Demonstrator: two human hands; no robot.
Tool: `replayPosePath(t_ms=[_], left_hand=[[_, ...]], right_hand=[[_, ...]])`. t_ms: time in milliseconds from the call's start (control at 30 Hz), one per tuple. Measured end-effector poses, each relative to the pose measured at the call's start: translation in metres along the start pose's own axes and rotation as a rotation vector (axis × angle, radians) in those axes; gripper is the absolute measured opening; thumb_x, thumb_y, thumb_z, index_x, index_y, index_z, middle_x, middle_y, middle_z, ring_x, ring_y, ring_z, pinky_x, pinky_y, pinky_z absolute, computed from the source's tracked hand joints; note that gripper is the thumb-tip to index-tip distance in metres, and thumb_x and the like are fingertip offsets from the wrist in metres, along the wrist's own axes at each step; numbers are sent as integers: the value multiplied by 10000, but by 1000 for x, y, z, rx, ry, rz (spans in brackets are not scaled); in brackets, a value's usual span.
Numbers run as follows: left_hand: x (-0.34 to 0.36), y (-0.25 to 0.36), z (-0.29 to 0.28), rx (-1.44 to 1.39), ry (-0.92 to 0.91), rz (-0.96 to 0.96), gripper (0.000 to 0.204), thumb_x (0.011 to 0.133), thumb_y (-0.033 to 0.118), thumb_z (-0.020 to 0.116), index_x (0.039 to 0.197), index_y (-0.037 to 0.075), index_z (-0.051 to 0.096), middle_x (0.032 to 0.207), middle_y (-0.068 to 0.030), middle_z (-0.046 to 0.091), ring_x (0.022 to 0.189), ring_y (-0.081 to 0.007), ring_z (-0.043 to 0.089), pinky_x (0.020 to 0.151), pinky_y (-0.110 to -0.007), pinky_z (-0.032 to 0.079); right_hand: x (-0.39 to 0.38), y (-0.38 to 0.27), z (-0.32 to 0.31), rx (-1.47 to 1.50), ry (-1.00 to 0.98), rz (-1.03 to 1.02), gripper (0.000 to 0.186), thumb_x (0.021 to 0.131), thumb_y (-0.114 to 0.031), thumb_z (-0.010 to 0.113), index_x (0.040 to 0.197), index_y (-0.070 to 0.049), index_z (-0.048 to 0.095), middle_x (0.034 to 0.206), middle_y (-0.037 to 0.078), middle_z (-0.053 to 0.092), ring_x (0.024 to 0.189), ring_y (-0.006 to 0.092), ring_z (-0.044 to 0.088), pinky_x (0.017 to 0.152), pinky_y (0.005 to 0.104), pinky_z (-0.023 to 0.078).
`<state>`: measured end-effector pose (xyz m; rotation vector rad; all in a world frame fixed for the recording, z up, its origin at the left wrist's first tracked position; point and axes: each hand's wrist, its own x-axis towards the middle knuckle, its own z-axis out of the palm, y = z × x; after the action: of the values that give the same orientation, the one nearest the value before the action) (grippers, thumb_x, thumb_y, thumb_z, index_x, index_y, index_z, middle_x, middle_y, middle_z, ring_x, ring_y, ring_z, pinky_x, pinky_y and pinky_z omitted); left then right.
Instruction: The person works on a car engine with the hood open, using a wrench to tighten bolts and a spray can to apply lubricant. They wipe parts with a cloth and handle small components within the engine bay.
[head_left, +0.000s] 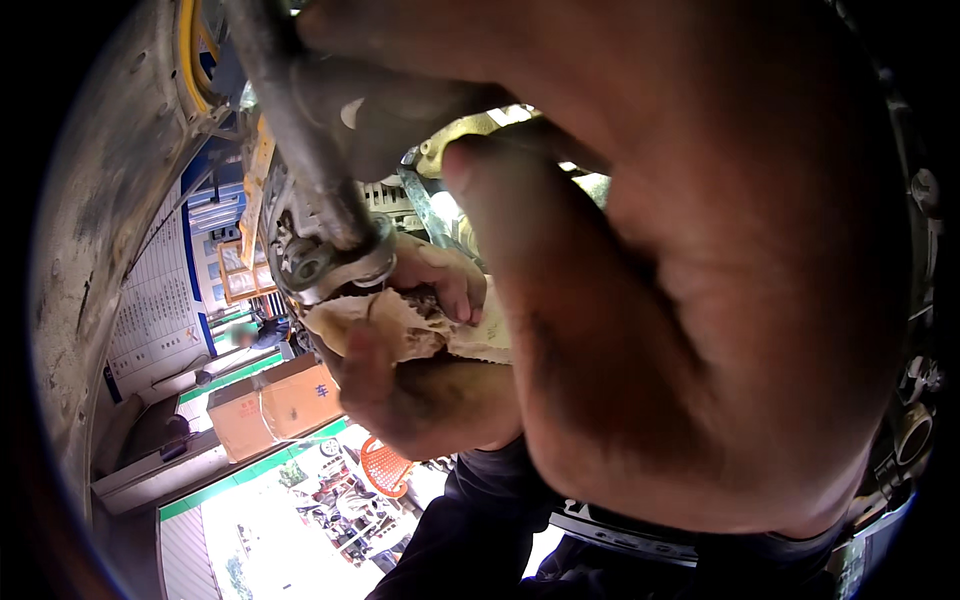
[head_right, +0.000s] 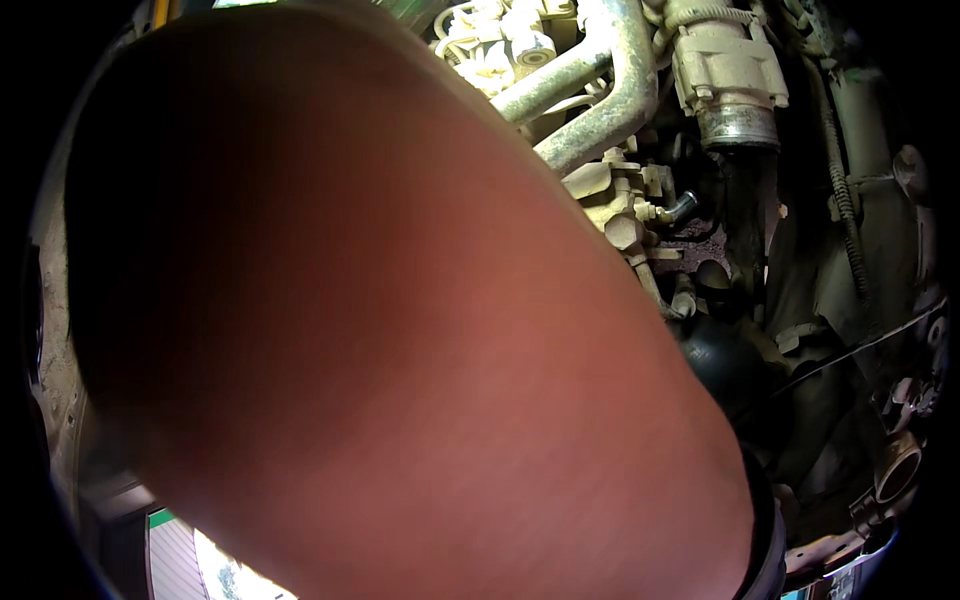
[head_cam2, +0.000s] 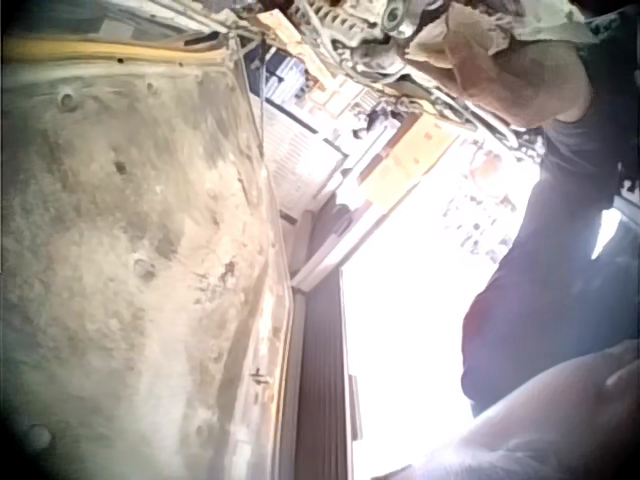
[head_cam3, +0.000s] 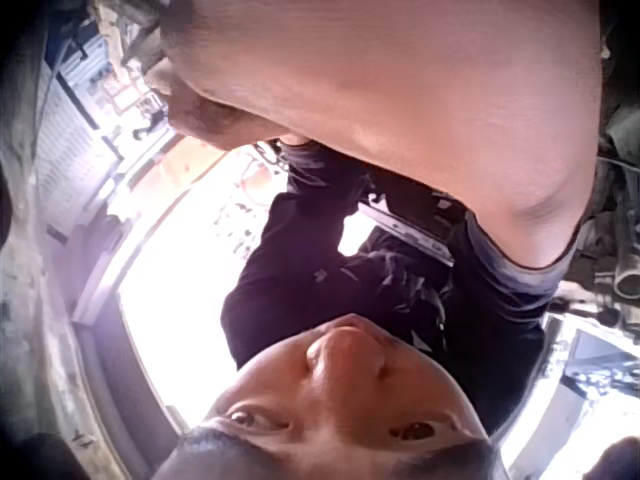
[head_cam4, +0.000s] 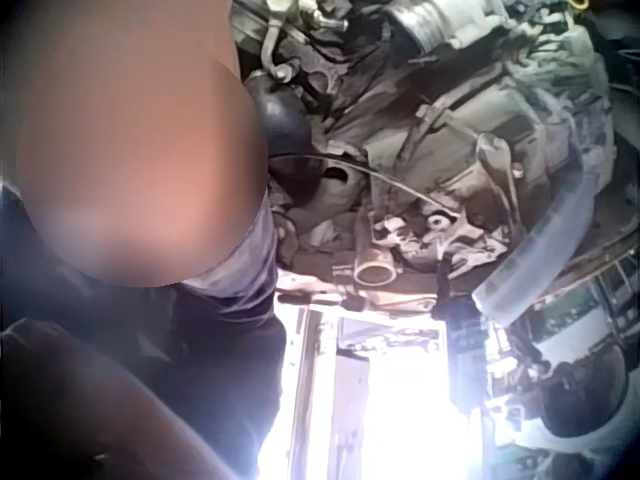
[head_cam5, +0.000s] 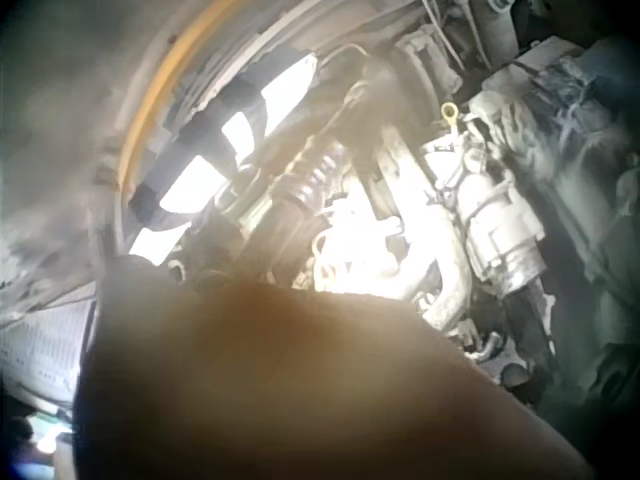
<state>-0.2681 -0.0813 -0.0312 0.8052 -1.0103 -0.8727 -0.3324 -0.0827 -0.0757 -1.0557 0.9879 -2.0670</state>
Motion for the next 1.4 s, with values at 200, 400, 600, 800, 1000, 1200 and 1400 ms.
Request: replayPosePath(t_ms=[200, 400, 600, 800, 1000, 1200, 1400], left_hand=[[5, 10, -24, -366, 46, -376, 388, 895, 279, 493, 1104, -42, 557, 1002, -125, 619, 872, -185, 575, 773, -309, 434], [5, 15, -17, -398, 36, -459, 389, 936, 237, 439, 1201, -42, 503, 1115, -161, 587, 1004, -228, 557, 877, -354, 437], [5, 2, -4, -392, 2, -508, 404, 977, 195, 385, 1298, -42, 449, 1228, -196, 555, 1136, -271, 539, 981, -399, 440], [5, 13, -13, -529, -4, -581, 413, 968, 111, 347, 1330, -68, 435, 1301, -220, 528, 1209, -293, 523, 1000, -407, 445], [10, 1, -22, -417, -80, -415, 493, 785, -23, 477, 1277, -50, 480, 1262, -222, 552, 1150, -312, 576, 1010, -419, 461], [20, -12, -28, -356, -217, -267, 483, 771, -81, 593, 1245, -33, 517, 1199, -186, 605, 1105, -259, 598, 975, -389, 474], [19, -2, -29, -150, -298, -104, 348, 760, -77, 707, 1091, -32, 609, 974, -138, 685, 847, -189, 668, 780, -286, 530]], right_hand=[[-26, 11, 2, -37, 103, 26, 416, 815, -20, 662, 1221, 24, 584, 991, 186, 689, 864, 229, 688, 751, 308, 529], [-31, 11, 7, -18, 107, 41, 414, 819, -39, 670, 1219, 26, 585, 984, 181, 693, 858, 219, 688, 745, 301, 528], [-9, 6, 2, -47, -28, 10, 413, 824, -58, 679, 1217, 28, 587, 978, 175, 697, 852, 208, 687, 740, 294, 526], [19, -12, -23, -29, -162, 19, 413, 828, -77, 687, 1214, 31, 588, 971, 170, 701, 846, 198, 686, 734, 287, 525], [46, -20, -36, -52, -247, 18, 415, 832, -97, 695, 1212, 33, 590, 964, 165, 704, 840, 187, 685, 728, 280, 524], [70, -33, -33, -53, -339, 54, 418, 836, -116, 703, 1209, 35, 591, 958, 160, 708, 834, 177, 685, 722, 273, 522], [79, -41, -31, -1, -343, 130, 422, 840, -135, 712, 1207, 38, 593, 951, 154, 712, 828, 166, 684, 716, 266, 521]])
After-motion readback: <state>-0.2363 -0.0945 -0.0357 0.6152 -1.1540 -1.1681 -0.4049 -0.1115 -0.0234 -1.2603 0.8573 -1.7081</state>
